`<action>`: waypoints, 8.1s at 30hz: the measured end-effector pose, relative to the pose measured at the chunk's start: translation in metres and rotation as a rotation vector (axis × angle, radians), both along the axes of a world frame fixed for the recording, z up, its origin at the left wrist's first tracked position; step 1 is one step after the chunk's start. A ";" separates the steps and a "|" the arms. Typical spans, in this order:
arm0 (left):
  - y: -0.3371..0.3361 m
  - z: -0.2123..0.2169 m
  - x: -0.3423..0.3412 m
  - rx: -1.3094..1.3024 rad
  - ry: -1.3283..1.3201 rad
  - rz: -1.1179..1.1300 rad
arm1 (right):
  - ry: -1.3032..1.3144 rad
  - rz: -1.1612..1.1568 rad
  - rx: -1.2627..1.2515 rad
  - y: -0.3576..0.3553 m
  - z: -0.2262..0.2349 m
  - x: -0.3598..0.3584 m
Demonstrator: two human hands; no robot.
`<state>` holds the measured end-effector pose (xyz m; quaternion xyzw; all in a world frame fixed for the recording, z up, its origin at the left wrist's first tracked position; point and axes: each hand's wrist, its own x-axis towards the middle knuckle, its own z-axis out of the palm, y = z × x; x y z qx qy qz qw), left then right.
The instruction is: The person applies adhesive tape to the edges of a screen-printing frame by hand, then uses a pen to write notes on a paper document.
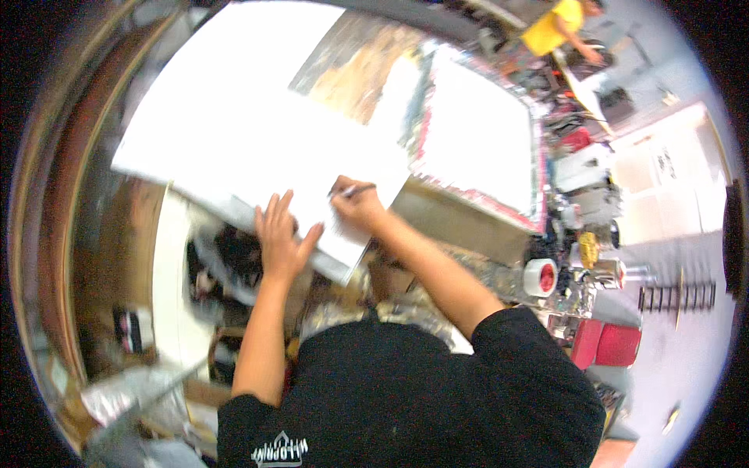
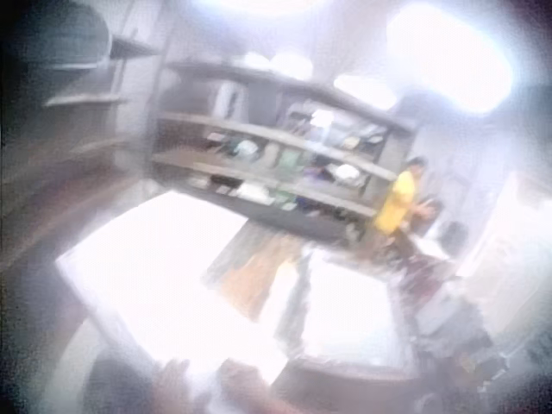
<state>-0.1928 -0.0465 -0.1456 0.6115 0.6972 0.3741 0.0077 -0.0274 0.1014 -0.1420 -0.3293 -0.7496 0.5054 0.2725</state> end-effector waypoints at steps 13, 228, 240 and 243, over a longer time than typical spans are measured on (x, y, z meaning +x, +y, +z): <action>0.011 0.001 0.006 0.034 0.016 -0.037 | 0.158 -0.047 -0.064 0.013 0.017 0.012; 0.001 -0.011 -0.007 0.147 0.040 0.009 | 0.007 0.026 0.352 0.047 0.021 0.017; 0.001 -0.010 -0.007 0.139 0.025 -0.009 | 0.350 -0.271 0.056 0.044 0.025 0.026; 0.001 -0.010 -0.009 0.126 0.026 -0.013 | 0.308 -0.216 0.102 0.047 0.038 0.025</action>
